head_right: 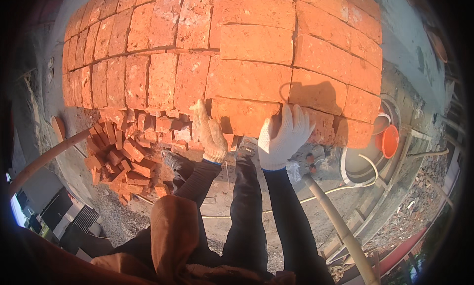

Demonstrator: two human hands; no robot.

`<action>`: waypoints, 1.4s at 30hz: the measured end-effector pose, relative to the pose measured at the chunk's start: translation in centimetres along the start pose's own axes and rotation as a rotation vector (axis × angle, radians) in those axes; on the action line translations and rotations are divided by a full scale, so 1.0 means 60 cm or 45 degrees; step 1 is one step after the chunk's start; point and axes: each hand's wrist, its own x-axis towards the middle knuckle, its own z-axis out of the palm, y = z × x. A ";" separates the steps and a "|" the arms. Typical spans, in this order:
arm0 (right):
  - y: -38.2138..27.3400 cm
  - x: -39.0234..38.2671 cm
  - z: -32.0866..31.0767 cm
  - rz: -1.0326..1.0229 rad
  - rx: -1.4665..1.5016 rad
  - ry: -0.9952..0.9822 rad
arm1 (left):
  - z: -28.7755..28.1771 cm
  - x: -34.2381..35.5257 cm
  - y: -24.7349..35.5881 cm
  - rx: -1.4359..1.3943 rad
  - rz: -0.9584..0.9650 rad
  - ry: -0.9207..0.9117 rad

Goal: The person carries a bundle of red bricks from a large pile, walks through a gate into a construction yard, and drops them. Then the person repeatedly picks individual bricks from a loose pile and places them onto a growing neat stack, aligning each brick by hand.

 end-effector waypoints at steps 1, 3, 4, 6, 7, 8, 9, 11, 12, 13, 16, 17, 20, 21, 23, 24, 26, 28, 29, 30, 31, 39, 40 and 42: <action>-0.028 -0.003 -0.013 -0.072 0.031 -0.069 | -0.021 -0.012 -0.017 -0.085 0.003 -0.012; -0.072 -0.013 -0.034 -0.176 0.224 -0.370 | -0.081 -0.035 -0.031 -0.085 -0.051 0.037; -0.089 -0.008 -0.040 -0.329 0.291 -0.434 | -0.104 -0.054 -0.041 -0.084 -0.093 0.060; -0.117 -0.012 -0.034 -0.596 0.380 -0.653 | -0.151 -0.097 -0.088 -0.098 -0.235 0.074; -0.130 0.000 -0.027 -0.736 0.326 -0.744 | -0.184 -0.118 -0.110 -0.068 -0.318 0.041; -0.161 0.016 -0.008 -0.890 0.320 -0.835 | -0.221 -0.157 -0.168 0.053 -0.399 0.040; -0.169 0.037 0.016 -0.974 0.178 -0.825 | -0.251 -0.184 -0.199 0.044 -0.421 -0.016; -0.149 0.070 0.054 -0.891 0.094 -0.665 | -0.317 -0.244 -0.255 0.087 -0.492 -0.069; -0.146 0.055 0.068 -0.912 0.140 -0.584 | -0.357 -0.276 -0.286 -0.007 -0.494 -0.008; -0.152 0.035 0.068 -0.915 0.075 -0.693 | -0.397 -0.312 -0.313 -0.003 -0.684 -0.017; -0.226 -0.038 0.048 -0.823 -0.014 -0.649 | -0.494 -0.370 -0.394 0.176 -1.054 0.056; -0.272 -0.070 0.052 -0.835 0.072 -0.715 | -0.537 -0.421 -0.443 0.168 -1.274 0.078; -0.405 -0.140 0.075 -0.928 0.259 -0.878 | -0.628 -0.507 -0.530 0.094 -1.852 0.029; -0.444 -0.161 0.086 -0.968 0.324 -0.938 | -0.645 -0.535 -0.555 0.109 -1.905 0.005; -0.528 -0.192 0.106 -1.055 0.330 -1.054 | -0.658 -0.533 -0.574 0.155 -1.958 -0.093; -0.565 -0.201 0.125 -1.102 0.309 -1.103 | -0.668 -0.488 -0.562 0.184 -1.956 -0.159; -0.644 -0.242 0.183 -1.166 0.521 -1.240 | -0.706 -0.473 -0.578 0.273 -1.977 -0.125; -0.726 -0.297 0.224 -1.230 0.577 -1.396 | -0.730 -0.497 -0.621 0.334 -2.009 0.036; -0.756 -0.327 0.243 -1.298 0.545 -1.427 | -0.743 -0.483 -0.639 0.421 -2.061 0.102; -0.785 -0.356 0.263 -1.291 0.533 -1.530 | -0.756 -0.465 -0.664 0.506 -2.108 0.161; -0.810 -0.386 0.271 -1.272 0.486 -1.577 | -0.773 -0.440 -0.689 0.585 -2.150 0.208; -0.998 -0.746 0.286 -1.132 0.332 -2.170 | -0.946 -0.433 -0.989 0.477 -1.904 0.919; -1.010 -0.792 0.307 -1.096 0.307 -2.207 | -0.968 -0.455 -1.031 0.508 -1.860 0.938; -1.071 -0.876 0.331 -0.949 0.281 -2.230 | -1.022 -0.506 -1.100 0.513 -1.830 0.917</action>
